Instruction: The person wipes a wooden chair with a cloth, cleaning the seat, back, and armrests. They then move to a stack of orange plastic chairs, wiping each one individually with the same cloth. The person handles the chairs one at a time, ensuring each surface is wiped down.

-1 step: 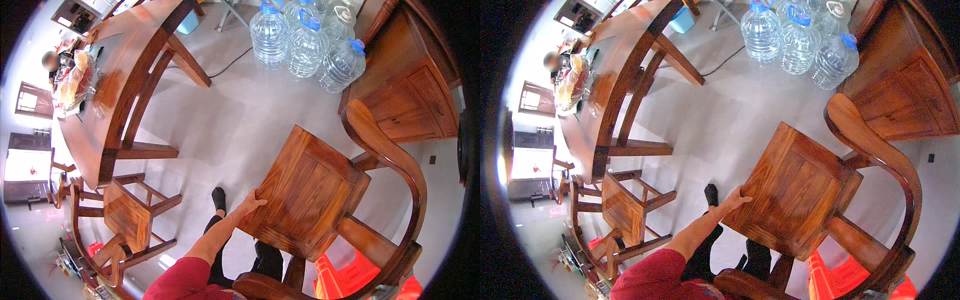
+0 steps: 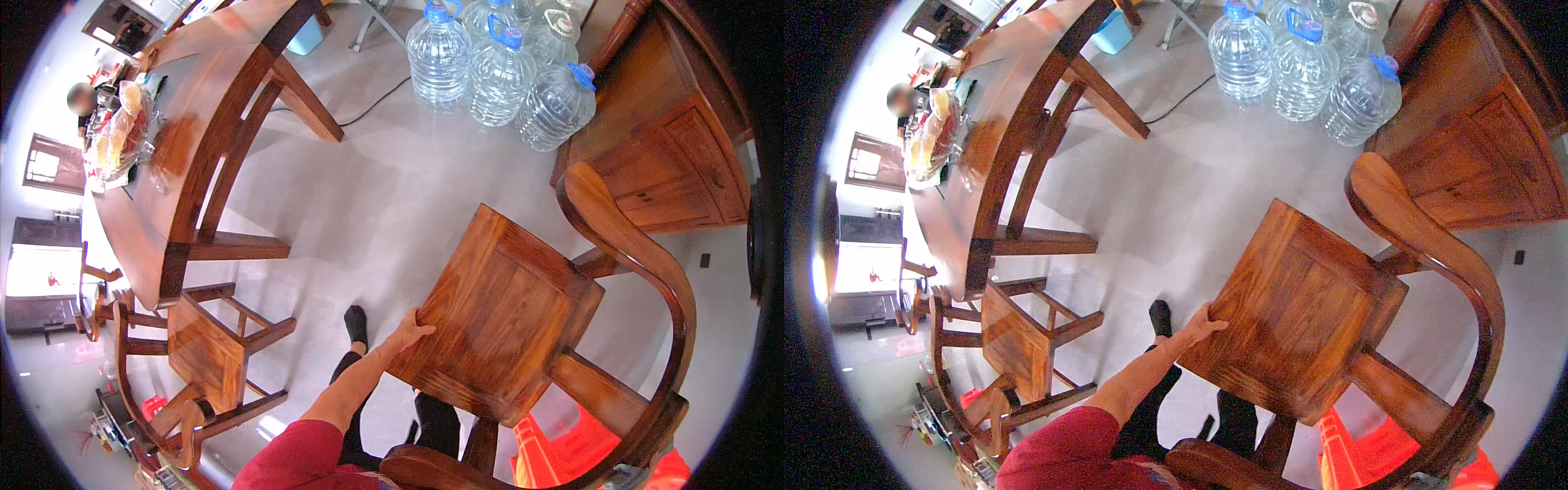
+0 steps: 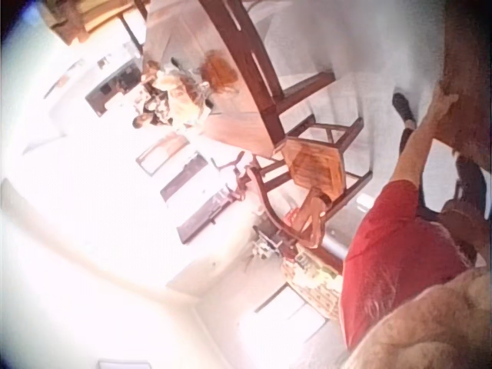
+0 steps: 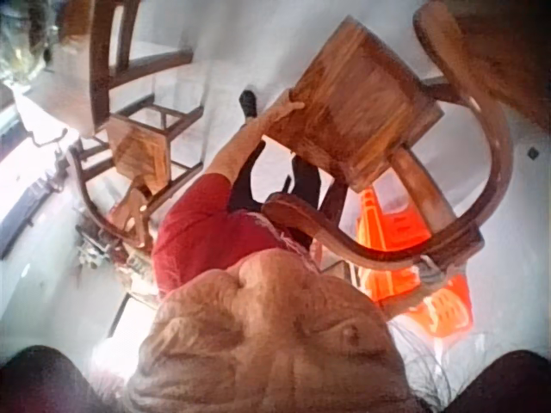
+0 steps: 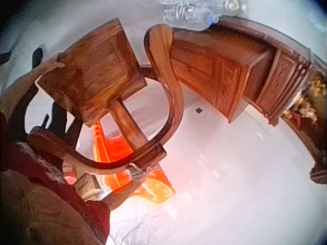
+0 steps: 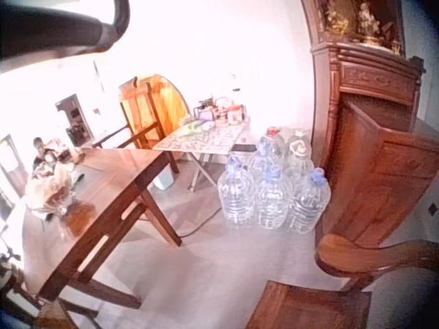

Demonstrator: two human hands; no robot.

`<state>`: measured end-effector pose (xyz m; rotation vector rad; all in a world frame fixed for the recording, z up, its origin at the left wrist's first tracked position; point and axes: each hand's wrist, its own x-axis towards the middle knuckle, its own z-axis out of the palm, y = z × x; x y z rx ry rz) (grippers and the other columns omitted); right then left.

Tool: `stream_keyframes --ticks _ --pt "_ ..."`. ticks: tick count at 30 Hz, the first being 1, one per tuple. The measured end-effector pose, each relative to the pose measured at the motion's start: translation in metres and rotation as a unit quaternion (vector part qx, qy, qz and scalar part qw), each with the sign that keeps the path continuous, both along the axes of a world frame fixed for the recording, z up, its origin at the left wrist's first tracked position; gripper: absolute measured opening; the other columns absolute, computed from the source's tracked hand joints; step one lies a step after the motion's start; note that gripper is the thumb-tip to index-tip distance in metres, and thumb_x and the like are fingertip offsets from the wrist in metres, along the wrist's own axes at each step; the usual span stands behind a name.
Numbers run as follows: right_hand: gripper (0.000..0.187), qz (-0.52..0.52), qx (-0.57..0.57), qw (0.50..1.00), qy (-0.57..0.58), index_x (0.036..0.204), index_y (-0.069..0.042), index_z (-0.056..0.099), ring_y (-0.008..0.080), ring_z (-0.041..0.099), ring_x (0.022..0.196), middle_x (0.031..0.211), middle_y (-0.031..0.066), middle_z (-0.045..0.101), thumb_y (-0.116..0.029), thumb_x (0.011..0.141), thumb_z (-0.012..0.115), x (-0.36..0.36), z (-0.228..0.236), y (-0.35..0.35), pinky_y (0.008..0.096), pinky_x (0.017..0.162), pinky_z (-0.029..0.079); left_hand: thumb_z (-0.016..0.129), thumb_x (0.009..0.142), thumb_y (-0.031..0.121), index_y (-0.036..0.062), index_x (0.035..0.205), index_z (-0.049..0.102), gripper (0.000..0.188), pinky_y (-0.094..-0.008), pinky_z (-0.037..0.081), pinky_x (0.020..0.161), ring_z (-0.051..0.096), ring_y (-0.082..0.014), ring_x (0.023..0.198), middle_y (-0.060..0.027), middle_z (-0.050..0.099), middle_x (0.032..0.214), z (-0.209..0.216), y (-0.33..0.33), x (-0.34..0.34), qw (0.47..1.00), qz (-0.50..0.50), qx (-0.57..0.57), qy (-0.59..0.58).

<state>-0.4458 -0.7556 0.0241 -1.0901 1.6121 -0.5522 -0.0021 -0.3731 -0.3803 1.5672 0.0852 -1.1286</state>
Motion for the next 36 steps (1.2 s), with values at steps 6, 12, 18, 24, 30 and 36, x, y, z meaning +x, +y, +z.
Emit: stream_keyframes --ticks 6,12,18,24,30,36 --pt "0.075 -0.033 -0.013 0.999 -0.025 0.140 -0.007 0.020 0.0318 0.049 0.111 0.131 0.0163 0.041 -0.032 0.083 0.062 0.024 -0.007 0.007 0.0429 0.092 0.045 0.080 0.068 0.015 -0.0069 0.128 0.039 0.076 -0.0362 0.043 0.096 0.055 -0.0265 0.107 -0.0177 0.058 0.116 -0.012 -0.008 0.003 0.999 -0.028 0.040 -0.024" --pt "0.066 -0.068 -0.016 0.997 -0.044 0.135 -0.008 0.029 0.0303 0.051 0.108 0.126 0.0137 0.046 -0.036 0.083 0.060 0.045 -0.014 0.017 0.0423 0.090 0.046 0.082 0.064 0.015 -0.0065 0.125 0.044 0.075 -0.0381 0.045 0.092 0.058 -0.0270 0.103 -0.0172 0.060 0.112 0.014 -0.021 0.013 0.995 -0.040 0.077 -0.053" --pt "0.059 -0.092 -0.028 0.990 -0.104 0.130 -0.008 0.037 0.0289 0.053 0.105 0.121 0.0111 0.051 -0.039 0.084 0.058 0.036 -0.019 0.011 0.0418 0.089 0.046 0.082 0.062 0.015 -0.0057 0.120 0.050 0.069 -0.0437 0.049 0.083 0.059 -0.0280 0.097 -0.0162 0.061 0.106 0.019 -0.037 0.035 0.982 0.052 0.102 0.152" --pt "0.054 -0.094 -0.021 0.977 -0.192 0.125 -0.009 0.046 0.0274 0.055 0.102 0.116 0.0086 0.056 -0.043 0.085 0.056 0.057 -0.016 0.000 0.0413 0.087 0.046 0.079 0.063 0.013 -0.0014 0.123 0.051 0.068 -0.0469 0.048 0.081 0.058 -0.0308 0.095 -0.0154 0.060 0.110 0.027 -0.027 0.067 0.976 0.068 0.066 0.198" --pt "0.051 -0.084 0.003 0.961 -0.263 0.120 -0.009 0.054 0.0260 0.057 0.099 0.111 0.0060 0.061 -0.047 0.086 0.054 0.098 -0.023 -0.001 0.0407 0.086 0.046 0.074 0.061 0.007 -0.0038 0.112 0.059 0.054 -0.0460 0.047 0.083 0.057 -0.0322 0.095 -0.0155 0.061 0.103 0.033 -0.004 0.123 0.981 0.084 0.076 0.154" --pt "0.058 -0.066 -0.008 0.968 -0.244 0.125 -0.008 0.050 0.0270 0.056 0.101 0.115 0.0065 0.060 -0.049 0.085 0.054 0.151 -0.036 0.019 0.0414 0.088 0.046 0.070 0.062 0.005 -0.0032 0.108 0.059 0.048 -0.0413 0.050 0.067 0.059 -0.0257 0.083 -0.0115 0.060 0.094 0.012 0.043 0.176 0.980 0.133 0.057 0.135"
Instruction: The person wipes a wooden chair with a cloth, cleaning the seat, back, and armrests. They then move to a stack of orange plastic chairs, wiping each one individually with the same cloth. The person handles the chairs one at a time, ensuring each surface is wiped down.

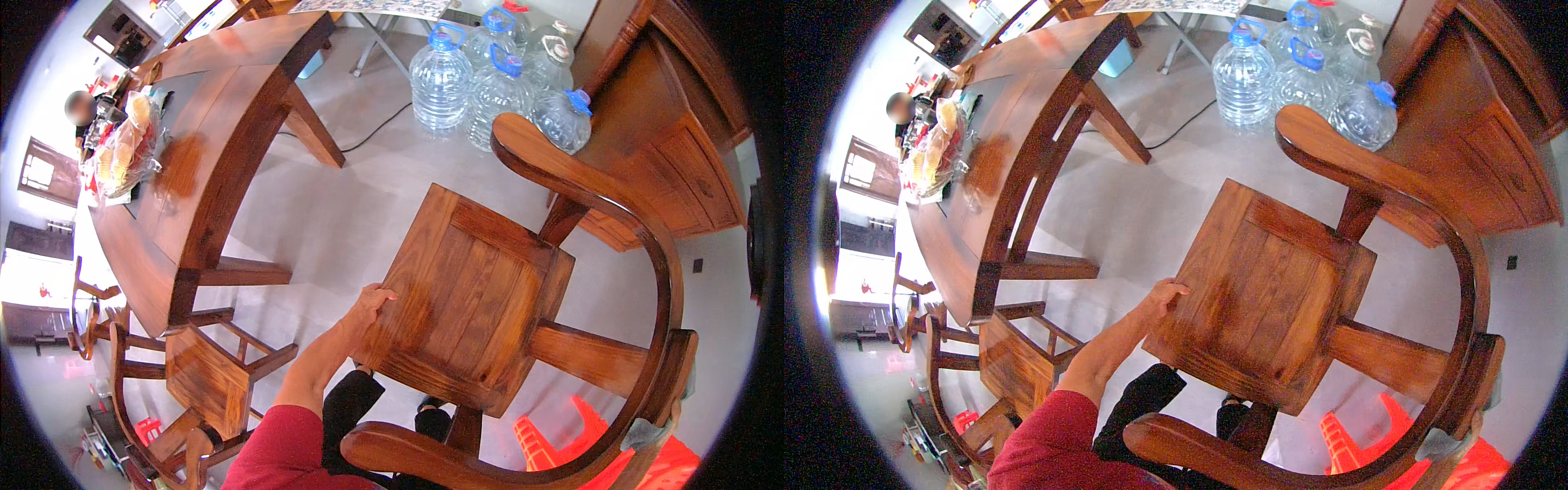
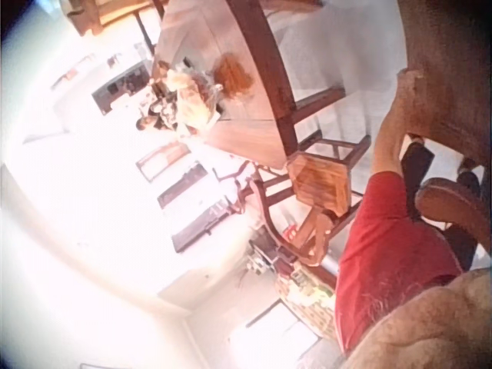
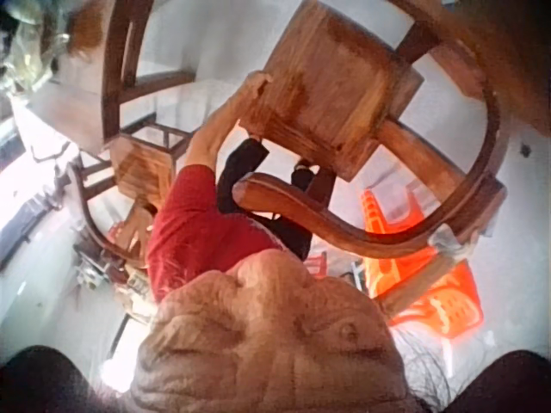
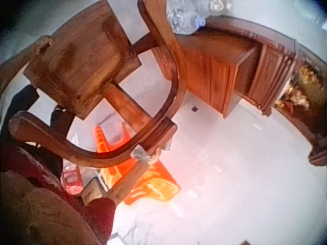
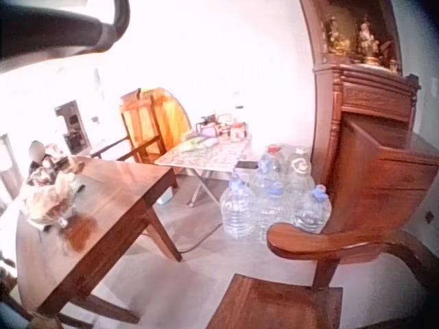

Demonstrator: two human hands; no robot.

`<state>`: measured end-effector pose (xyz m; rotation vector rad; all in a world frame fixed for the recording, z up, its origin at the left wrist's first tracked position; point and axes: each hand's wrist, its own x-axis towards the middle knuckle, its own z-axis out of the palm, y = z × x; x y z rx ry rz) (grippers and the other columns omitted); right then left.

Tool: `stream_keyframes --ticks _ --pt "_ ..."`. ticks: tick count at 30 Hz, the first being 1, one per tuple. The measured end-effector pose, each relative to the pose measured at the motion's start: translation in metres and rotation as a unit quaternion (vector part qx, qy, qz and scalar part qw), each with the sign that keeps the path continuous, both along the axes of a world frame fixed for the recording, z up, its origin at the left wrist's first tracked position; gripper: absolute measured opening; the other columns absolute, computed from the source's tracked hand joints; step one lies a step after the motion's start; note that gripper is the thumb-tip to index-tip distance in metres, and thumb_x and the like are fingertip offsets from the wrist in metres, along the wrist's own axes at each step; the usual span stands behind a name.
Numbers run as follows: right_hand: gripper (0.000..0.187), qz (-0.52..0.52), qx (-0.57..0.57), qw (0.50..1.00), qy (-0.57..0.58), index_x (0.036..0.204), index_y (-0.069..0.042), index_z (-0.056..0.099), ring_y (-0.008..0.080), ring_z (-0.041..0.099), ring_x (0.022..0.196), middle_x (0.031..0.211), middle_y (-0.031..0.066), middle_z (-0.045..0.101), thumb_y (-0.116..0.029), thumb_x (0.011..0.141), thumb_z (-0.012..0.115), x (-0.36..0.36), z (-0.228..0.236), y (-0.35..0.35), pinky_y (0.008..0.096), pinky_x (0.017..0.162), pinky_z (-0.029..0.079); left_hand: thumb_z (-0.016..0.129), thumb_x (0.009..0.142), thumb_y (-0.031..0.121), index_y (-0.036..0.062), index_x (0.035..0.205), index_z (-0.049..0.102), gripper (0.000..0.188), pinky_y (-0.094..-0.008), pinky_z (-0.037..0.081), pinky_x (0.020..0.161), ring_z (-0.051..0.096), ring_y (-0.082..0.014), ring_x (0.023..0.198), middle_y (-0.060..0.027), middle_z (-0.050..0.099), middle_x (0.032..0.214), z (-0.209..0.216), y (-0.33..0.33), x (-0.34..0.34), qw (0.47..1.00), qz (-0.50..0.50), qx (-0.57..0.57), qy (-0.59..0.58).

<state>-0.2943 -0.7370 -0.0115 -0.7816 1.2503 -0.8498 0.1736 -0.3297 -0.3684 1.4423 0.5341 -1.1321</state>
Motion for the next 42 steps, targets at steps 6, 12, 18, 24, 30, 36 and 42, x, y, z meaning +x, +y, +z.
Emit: stream_keyframes --ticks 6,12,18,24,30,36,42 --pt "0.061 -0.008 0.004 1.000 0.006 0.127 -0.009 0.048 0.0274 0.054 0.105 0.119 0.0070 0.057 -0.051 0.083 0.053 0.041 -0.008 0.034 0.0423 0.089 0.045 0.070 0.064 0.005 -0.0014 0.110 0.059 0.047 -0.0423 0.051 0.064 0.061 -0.0254 0.079 -0.0106 0.060 0.094 0.044 0.028 0.045 0.999 0.029 0.001 -0.018" --pt "0.062 -0.017 0.008 1.000 0.021 0.126 -0.010 0.049 0.0266 0.054 0.106 0.118 0.0063 0.057 -0.053 0.082 0.053 0.072 -0.013 0.061 0.0421 0.090 0.045 0.070 0.066 0.007 -0.0013 0.108 0.059 0.044 -0.0404 0.052 0.064 0.061 -0.0232 0.080 -0.0101 0.061 0.092 0.031 0.058 0.075 0.999 0.024 0.028 -0.022" --pt "0.061 -0.012 -0.021 0.997 0.070 0.124 -0.009 0.050 0.0258 0.054 0.106 0.118 0.0066 0.057 -0.052 0.081 0.056 0.065 -0.021 0.062 0.0423 0.091 0.045 0.072 0.065 0.008 -0.0003 0.106 0.060 0.043 -0.0357 0.050 0.063 0.060 -0.0189 0.075 -0.0068 0.062 0.087 0.024 0.072 0.087 0.999 -0.008 0.041 -0.026" --pt "0.061 -0.008 -0.067 0.994 0.089 0.123 -0.008 0.050 0.0250 0.053 0.107 0.118 0.0068 0.056 -0.051 0.080 0.058 0.036 -0.028 0.063 0.0425 0.092 0.044 0.074 0.066 0.012 0.0000 0.111 0.059 0.049 -0.0361 0.049 0.071 0.058 -0.0182 0.080 -0.0074 0.061 0.091 0.024 0.065 0.087 0.999 -0.024 0.022 -0.027" --pt "0.057 0.053 -0.079 0.995 0.039 0.121 -0.008 0.051 0.0247 0.053 0.107 0.116 0.0073 0.057 -0.046 0.080 0.060 0.028 -0.040 0.053 0.0423 0.093 0.043 0.078 0.071 0.027 0.0023 0.126 0.047 0.069 -0.0343 0.042 0.093 0.048 -0.0221 0.113 -0.0148 0.045 0.129 0.055 0.045 0.060 0.807 -0.290 0.352 -0.376" --pt "0.048 0.040 0.071 0.997 -0.001 0.117 -0.009 0.055 0.0265 0.055 0.101 0.110 0.0067 0.058 -0.036 0.078 0.062 0.056 -0.035 0.061 0.0409 0.090 0.046 0.070 0.081 0.016 0.0070 0.130 0.045 0.056 -0.0348 0.042 0.095 0.049 -0.0225 0.112 -0.0125 0.046 0.129 0.199 -0.012 -0.012 0.929 -0.204 -0.088 -0.295" --pt "0.043 0.134 -0.062 0.987 -0.068 0.113 0.004 0.056 0.0243 0.063 0.085 0.100 0.0127 0.063 -0.023 0.080 0.062 0.129 -0.020 0.080 0.0361 0.078 0.052 0.070 0.082 0.015 0.0031 0.131 0.042 0.057 -0.0324 0.043 0.093 0.052 -0.0253 0.109 -0.0139 0.051 0.121 0.356 -0.037 -0.171 0.815 -0.361 -0.248 -0.379"
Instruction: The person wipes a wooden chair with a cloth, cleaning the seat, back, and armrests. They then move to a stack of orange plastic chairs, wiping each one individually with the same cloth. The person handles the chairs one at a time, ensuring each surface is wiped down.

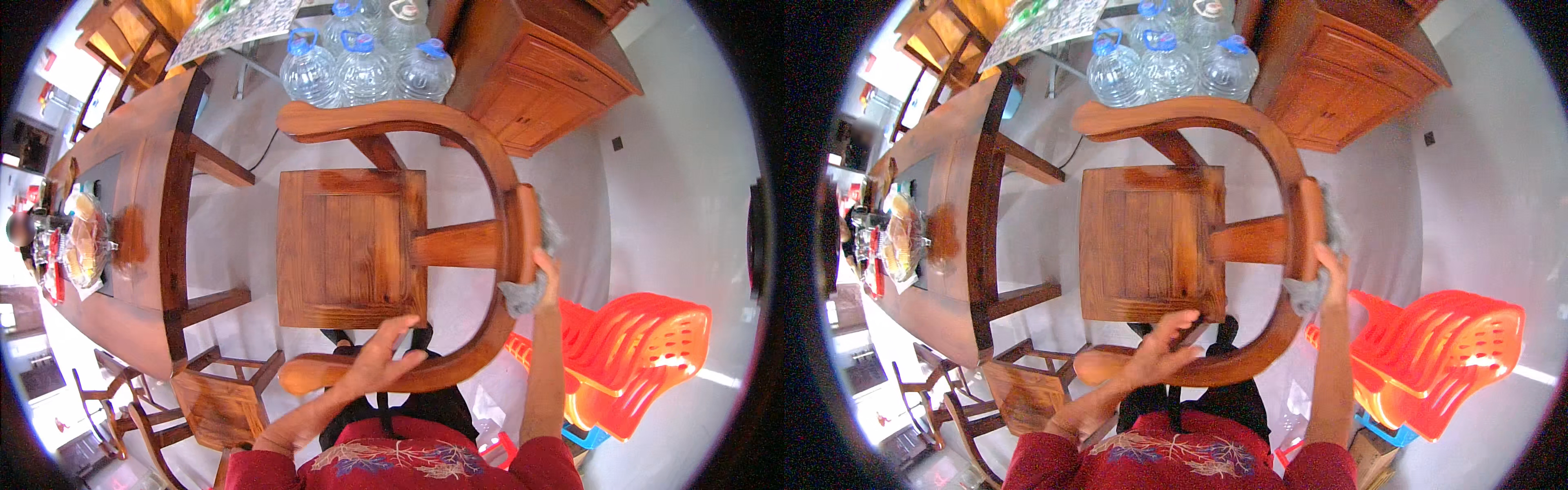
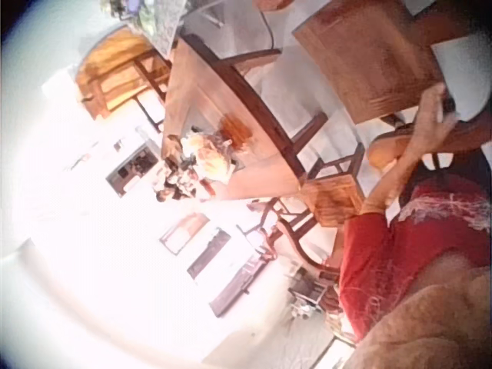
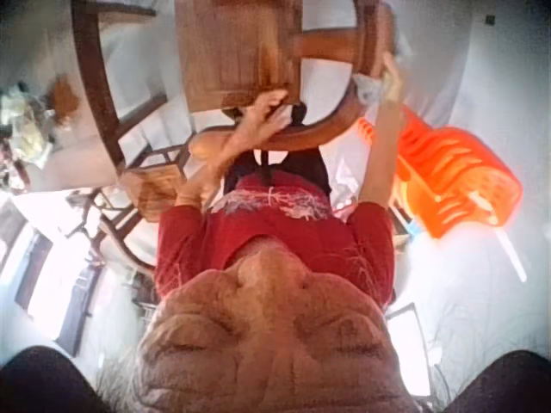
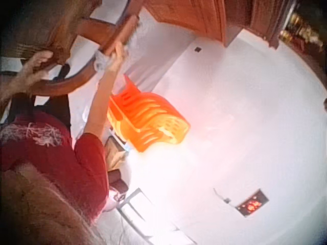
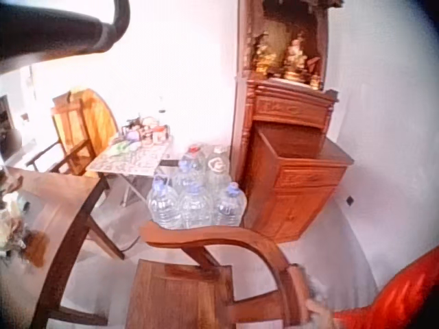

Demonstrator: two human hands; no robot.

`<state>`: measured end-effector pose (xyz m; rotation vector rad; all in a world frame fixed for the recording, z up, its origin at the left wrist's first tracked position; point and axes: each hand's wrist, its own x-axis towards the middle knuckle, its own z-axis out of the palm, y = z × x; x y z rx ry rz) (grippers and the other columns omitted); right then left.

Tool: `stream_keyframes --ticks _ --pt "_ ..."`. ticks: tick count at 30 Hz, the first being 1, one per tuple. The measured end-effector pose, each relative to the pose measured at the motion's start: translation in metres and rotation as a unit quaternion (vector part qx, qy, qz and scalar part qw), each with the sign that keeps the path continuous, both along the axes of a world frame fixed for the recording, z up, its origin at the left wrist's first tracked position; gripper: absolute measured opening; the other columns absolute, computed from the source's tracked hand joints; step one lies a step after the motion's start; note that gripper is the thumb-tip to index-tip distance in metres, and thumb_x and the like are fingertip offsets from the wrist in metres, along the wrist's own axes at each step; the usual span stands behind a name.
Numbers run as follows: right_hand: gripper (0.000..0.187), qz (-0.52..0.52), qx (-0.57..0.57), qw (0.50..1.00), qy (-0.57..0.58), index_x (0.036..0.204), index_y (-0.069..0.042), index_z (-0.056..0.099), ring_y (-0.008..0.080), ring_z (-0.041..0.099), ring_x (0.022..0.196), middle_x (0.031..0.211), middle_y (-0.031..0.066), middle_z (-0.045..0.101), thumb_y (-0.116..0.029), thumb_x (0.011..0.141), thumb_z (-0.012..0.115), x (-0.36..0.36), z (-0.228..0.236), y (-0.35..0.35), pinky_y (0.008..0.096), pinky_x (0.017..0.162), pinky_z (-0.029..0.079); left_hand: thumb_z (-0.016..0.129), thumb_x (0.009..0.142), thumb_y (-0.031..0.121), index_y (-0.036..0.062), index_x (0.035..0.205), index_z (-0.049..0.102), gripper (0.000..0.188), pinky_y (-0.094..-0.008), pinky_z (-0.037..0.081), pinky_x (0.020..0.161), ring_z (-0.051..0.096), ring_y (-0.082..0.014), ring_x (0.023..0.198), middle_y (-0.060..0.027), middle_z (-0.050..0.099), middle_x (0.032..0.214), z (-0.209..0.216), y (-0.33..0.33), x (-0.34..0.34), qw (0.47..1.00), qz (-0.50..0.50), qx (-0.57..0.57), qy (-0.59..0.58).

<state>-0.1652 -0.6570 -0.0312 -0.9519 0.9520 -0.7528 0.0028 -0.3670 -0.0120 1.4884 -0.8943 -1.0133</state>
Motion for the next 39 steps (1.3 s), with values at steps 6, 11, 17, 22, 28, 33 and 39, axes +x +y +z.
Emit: stream_keyframes --ticks 6,11,17,22,28,33,39 --pt "0.049 0.055 0.100 0.992 -0.058 0.115 0.002 0.055 0.0187 0.060 0.089 0.099 0.0087 0.061 -0.039 0.090 0.056 -0.009 0.017 0.016 0.0324 0.082 0.048 0.065 0.084 0.038 -0.0027 0.137 0.031 0.075 -0.0440 0.038 0.098 0.047 -0.0424 0.115 -0.0288 0.047 0.124 0.015 -0.041 -0.110 0.985 -0.023 0.041 -0.167" --pt "0.051 0.028 0.040 0.999 -0.018 0.116 0.005 0.052 0.0225 0.053 0.104 0.111 0.0136 0.055 -0.039 0.090 0.056 -0.037 -0.032 0.068 0.0350 0.093 0.040 0.049 0.091 0.047 -0.0049 0.137 0.030 0.072 -0.0450 0.039 0.096 0.049 -0.0426 0.114 -0.0304 0.049 0.122 -0.004 -0.065 -0.131 0.976 -0.025 0.139 -0.165" --pt "0.046 0.155 -0.182 0.935 0.261 0.127 0.004 0.047 0.0260 0.044 0.119 0.128 0.0168 0.049 -0.029 0.095 0.047 -0.105 -0.105 0.135 0.0374 0.103 0.032 0.039 0.094 0.050 -0.0046 0.134 0.038 0.067 -0.0442 0.040 0.095 0.049 -0.0393 0.116 -0.0272 0.051 0.125 -0.017 -0.063 -0.142 0.972 0.008 0.111 -0.208" --pt "0.037 0.024 -0.027 0.998 0.052 0.128 -0.002 0.044 0.0192 0.051 0.108 0.120 0.0095 0.053 -0.020 0.096 0.045 -0.069 -0.060 0.100 0.0325 0.093 0.042 0.041 0.093 0.052 -0.0008 0.131 0.040 0.066 -0.0442 0.043 0.090 0.053 -0.0377 0.112 -0.0255 0.055 0.119 -0.019 -0.060 -0.144 0.963 0.025 0.144 -0.225" --pt "0.030 -0.040 -0.008 0.998 0.053 0.108 0.000 0.050 0.0222 0.053 0.092 0.100 0.0113 0.053 -0.028 0.095 0.046 -0.024 0.009 0.063 0.0373 0.084 0.044 0.047 0.091 0.049 -0.0027 0.128 0.038 0.064 -0.0440 0.043 0.089 0.052 -0.0354 0.112 -0.0212 0.056 0.116 -0.011 -0.061 -0.152 0.942 0.017 0.158 -0.297" --pt "0.028 -0.076 -0.303 0.916 0.251 0.117 0.002 0.050 0.0269 0.053 0.102 0.113 0.0148 0.054 -0.013 0.094 0.045 -0.042 -0.036 0.085 0.0377 0.089 0.043 0.052 0.088 0.047 0.0015 0.123 0.042 0.058 -0.0475 0.042 0.088 0.054 -0.0342 0.109 -0.0178 0.057 0.109 -0.019 -0.068 -0.150 0.922 -0.002 0.226 -0.316" --pt "0.023 -0.183 0.020 0.983 -0.006 0.111 0.002 0.054 0.0235 0.058 0.093 0.111 0.0121 0.056 -0.006 0.091 0.045 -0.074 -0.027 0.060 0.0333 0.080 0.049 0.057 0.085 0.044 0.0076 0.120 0.042 0.053 -0.0495 0.045 0.083 0.056 -0.0363 0.103 -0.0185 0.058 0.109 -0.016 -0.077 -0.152 0.946 0.033 0.188 -0.260"
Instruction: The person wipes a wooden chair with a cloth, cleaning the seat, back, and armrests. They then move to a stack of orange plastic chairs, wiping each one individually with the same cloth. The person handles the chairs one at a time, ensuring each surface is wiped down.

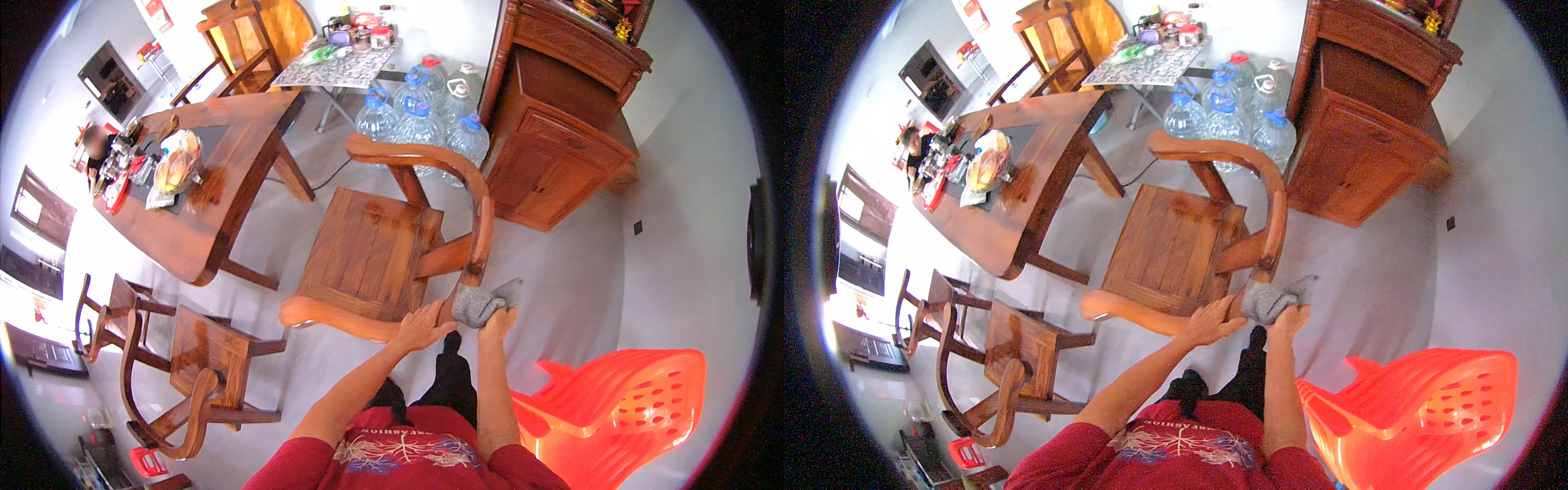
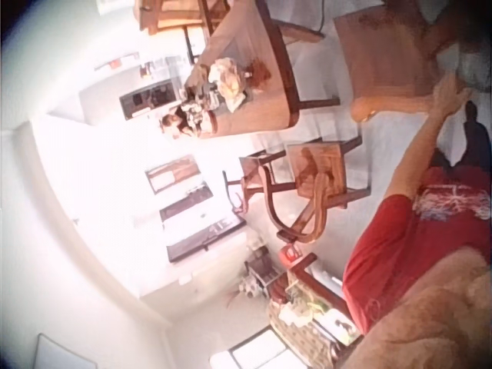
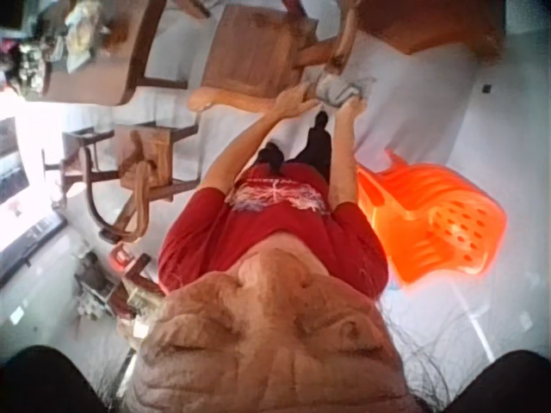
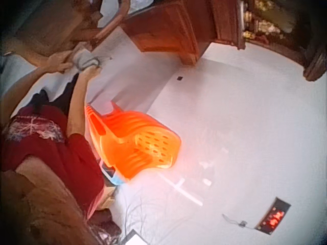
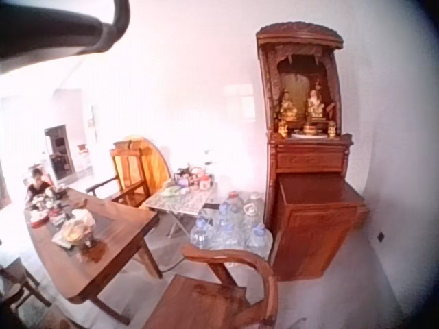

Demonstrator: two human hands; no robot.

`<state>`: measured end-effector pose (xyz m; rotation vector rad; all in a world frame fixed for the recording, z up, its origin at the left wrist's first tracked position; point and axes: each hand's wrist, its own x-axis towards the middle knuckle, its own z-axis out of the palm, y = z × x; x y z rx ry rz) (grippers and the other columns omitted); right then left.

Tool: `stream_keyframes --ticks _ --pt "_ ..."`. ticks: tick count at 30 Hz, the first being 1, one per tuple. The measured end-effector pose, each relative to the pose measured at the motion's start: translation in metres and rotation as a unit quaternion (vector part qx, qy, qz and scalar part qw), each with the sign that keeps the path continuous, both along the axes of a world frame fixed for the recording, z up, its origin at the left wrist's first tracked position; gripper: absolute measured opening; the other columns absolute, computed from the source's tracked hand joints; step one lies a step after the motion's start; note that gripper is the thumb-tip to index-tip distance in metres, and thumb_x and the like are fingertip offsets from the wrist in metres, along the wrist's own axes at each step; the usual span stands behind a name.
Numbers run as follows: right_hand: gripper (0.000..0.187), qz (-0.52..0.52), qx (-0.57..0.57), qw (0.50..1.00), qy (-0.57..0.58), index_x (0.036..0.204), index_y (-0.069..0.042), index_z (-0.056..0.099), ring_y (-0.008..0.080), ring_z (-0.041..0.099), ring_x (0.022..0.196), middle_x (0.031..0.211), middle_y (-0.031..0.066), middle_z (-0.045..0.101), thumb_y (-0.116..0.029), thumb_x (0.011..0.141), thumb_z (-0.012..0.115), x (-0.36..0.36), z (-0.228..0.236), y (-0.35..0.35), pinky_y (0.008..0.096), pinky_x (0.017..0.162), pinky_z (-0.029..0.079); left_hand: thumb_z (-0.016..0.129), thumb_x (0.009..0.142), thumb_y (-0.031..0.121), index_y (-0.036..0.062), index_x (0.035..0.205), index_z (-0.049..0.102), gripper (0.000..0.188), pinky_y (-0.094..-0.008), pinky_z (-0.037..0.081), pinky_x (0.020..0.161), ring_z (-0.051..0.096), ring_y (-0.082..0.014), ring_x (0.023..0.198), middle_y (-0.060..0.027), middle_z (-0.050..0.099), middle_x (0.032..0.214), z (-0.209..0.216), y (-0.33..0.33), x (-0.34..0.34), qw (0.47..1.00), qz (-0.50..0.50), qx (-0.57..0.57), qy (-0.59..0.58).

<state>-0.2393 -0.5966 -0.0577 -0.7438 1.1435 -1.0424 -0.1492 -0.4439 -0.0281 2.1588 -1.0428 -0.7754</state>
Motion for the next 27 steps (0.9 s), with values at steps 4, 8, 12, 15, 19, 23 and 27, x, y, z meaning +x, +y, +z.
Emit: stream_keyframes --ticks 4,8,12,15,19,23,27 --pt "0.030 0.135 -0.171 0.954 0.204 0.116 0.003 0.051 0.0241 0.055 0.097 0.111 0.0121 0.056 -0.015 0.093 0.046 0.014 0.003 -0.061 0.0338 0.091 0.043 0.048 0.091 0.039 0.0090 0.129 0.041 0.049 -0.0459 0.042 0.092 0.048 -0.0391 0.116 -0.0246 0.047 0.127 -0.003 -0.016 0.013 0.992 -0.058 -0.057 -0.097" --pt "0.040 0.269 -0.265 0.890 0.256 0.130 0.000 0.046 0.0314 0.042 0.122 0.130 0.0204 0.045 -0.012 0.092 0.045 0.072 -0.013 -0.074 0.0394 0.105 0.030 0.059 0.083 0.049 -0.0008 0.124 0.034 0.069 -0.0488 0.047 0.084 0.056 -0.0419 0.103 -0.0291 0.053 0.115 0.034 -0.072 0.003 0.997 0.072 0.040 -0.005" --pt "0.045 0.344 -0.265 0.873 0.221 0.135 -0.004 0.043 0.0366 0.031 0.130 0.140 0.0215 0.032 -0.014 0.091 0.044 0.101 -0.015 -0.116 0.0428 0.109 0.022 0.065 0.078 0.050 -0.0027 0.125 0.030 0.079 -0.0491 0.051 0.067 0.062 -0.0440 0.079 -0.0262 0.062 0.098 0.032 -0.077 0.006 0.989 0.058 0.134 -0.011" --pt "0.042 0.408 -0.386 0.785 0.261 0.132 -0.014 0.049 0.0368 0.035 0.126 0.138 0.0198 0.034 -0.015 0.089 0.048 0.149 0.001 -0.162 0.0447 0.108 0.024 0.061 0.080 0.048 0.0011 0.113 0.033 0.064 -0.0484 0.051 0.059 0.063 -0.0421 0.071 -0.0240 0.063 0.085 0.030 -0.072 0.006 0.994 0.058 0.075 -0.058" --pt "0.038 0.468 -0.501 0.668 0.289 0.124 -0.023 0.057 0.0372 0.038 0.122 0.136 0.0179 0.035 -0.017 0.087 0.054 0.214 0.012 -0.210 0.0489 0.101 0.033 0.065 0.078 0.048 0.0039 0.124 0.033 0.071 -0.0501 0.050 0.063 0.062 -0.0439 0.077 -0.0260 0.063 0.092 0.031 -0.076 0.006 0.986 0.066 0.150 0.012" --pt "0.036 0.456 -0.498 0.646 0.356 0.120 -0.027 0.060 0.0390 0.039 0.119 0.135 0.0172 0.036 -0.020 0.084 0.057 0.278 0.023 -0.235 0.0524 0.093 0.040 0.062 0.078 0.055 0.0063 0.125 0.033 0.074 -0.0496 0.051 0.066 0.063 -0.0442 0.078 -0.0252 0.063 0.093 0.042 -0.086 0.012 0.985 0.064 0.160 0.026" --pt "0.040 0.444 -0.543 0.611 0.367 0.125 -0.025 0.055 0.0395 0.041 0.118 0.130 0.0195 0.041 -0.023 0.086 0.057 0.279 0.022 -0.232 0.0504 0.096 0.038 0.061 0.079 0.054 0.0064 0.125 0.033 0.072 -0.0489 0.051 0.066 0.064 -0.0409 0.078 -0.0239 0.063 0.094 0.044 -0.086 0.014 0.988 0.069 0.137 0.023"
